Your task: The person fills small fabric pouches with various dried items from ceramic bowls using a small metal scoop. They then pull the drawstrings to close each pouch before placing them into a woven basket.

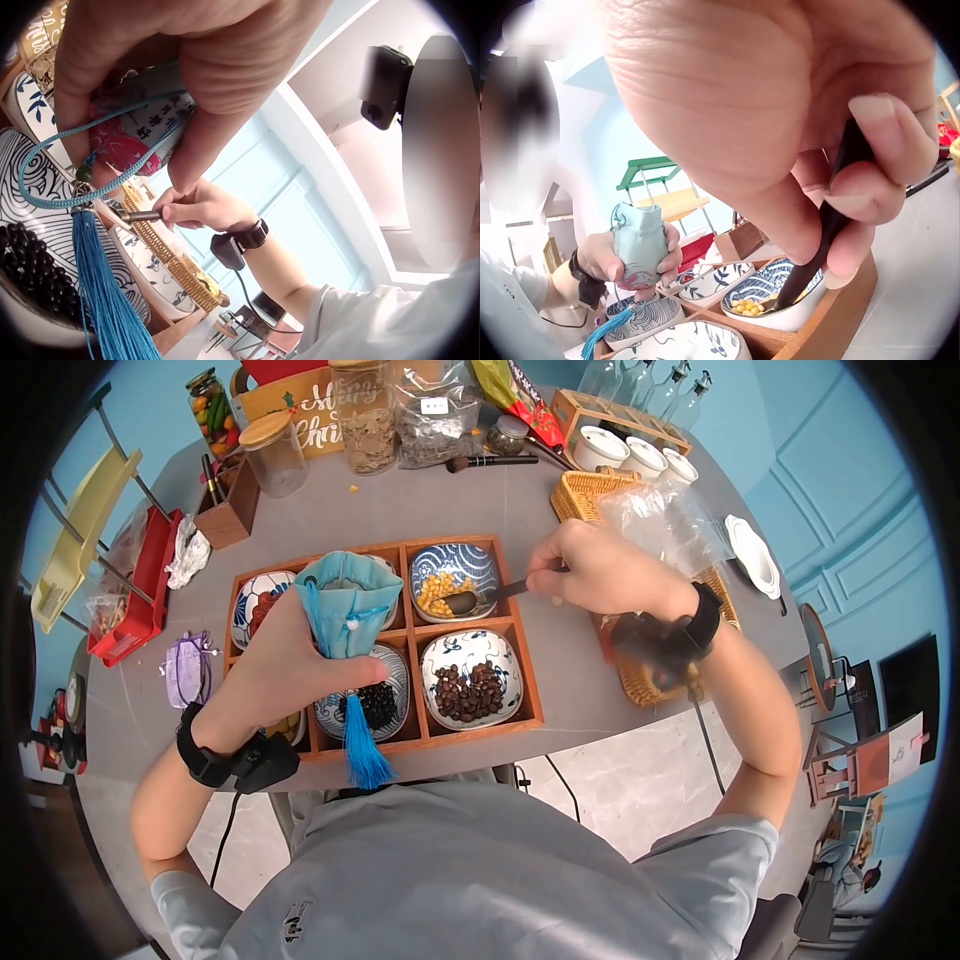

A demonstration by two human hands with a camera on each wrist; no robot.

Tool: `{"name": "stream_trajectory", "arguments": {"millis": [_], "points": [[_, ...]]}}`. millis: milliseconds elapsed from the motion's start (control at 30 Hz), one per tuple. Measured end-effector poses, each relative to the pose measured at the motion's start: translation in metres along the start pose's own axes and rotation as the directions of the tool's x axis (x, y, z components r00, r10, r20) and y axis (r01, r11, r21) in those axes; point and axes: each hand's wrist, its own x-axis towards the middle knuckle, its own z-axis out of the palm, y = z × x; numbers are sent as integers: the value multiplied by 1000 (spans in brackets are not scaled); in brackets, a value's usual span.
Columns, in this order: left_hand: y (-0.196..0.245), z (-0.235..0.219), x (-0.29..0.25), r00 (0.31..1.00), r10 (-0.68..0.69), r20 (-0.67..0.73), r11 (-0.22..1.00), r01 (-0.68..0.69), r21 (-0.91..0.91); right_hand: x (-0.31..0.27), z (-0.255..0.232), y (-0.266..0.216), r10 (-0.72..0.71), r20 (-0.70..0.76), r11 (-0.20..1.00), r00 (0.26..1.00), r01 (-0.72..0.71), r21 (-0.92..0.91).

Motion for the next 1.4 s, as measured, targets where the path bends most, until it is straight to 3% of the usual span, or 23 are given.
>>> {"name": "stream_trajectory", "arguments": {"millis": [467, 667, 800, 933, 1100, 1200, 1233, 1267, 1333, 1400], "points": [[-5, -3, 10, 1000, -26, 9, 1000, 26, 13, 11, 15, 31, -5, -7, 980, 1000, 6, 199], [-3, -5, 12, 993, -118, 16, 993, 118, 26, 4, 7, 37, 8, -39, 969, 999, 2, 245], [-4, -2, 14, 998, -50, 30, 998, 50, 29, -2, -10, 33, -1, -51, 966, 999, 14, 257], [-6, 0, 17, 999, -29, 35, 997, 26, 74, -15, -33, 17, -78, -126, 972, 989, 104, 209], [-8, 2, 23, 998, -11, 60, 996, 6, 89, -35, -54, -35, -98, -176, 977, 979, 129, 169], [-6, 7, 20, 999, 7, 43, 996, -11, 88, -41, -48, -58, -159, -221, 987, 962, 159, -20], [-4, 9, 18, 999, 15, 34, 995, -18, 96, -40, -38, -57, -235, -288, 970, 928, 245, -2], [-2, 10, 17, 999, 24, 25, 994, -26, 103, -38, -32, -56, -353, -366, 935, 861, 330, -127], [1, 10, 17, 999, 26, 39, 995, -29, 95, -42, -29, -65, -331, -372, 943, 867, 288, -168], [0, 10, 18, 997, 27, 67, 997, -32, 74, -43, -35, -63, -237, -387, 972, 891, 217, -94]]}}
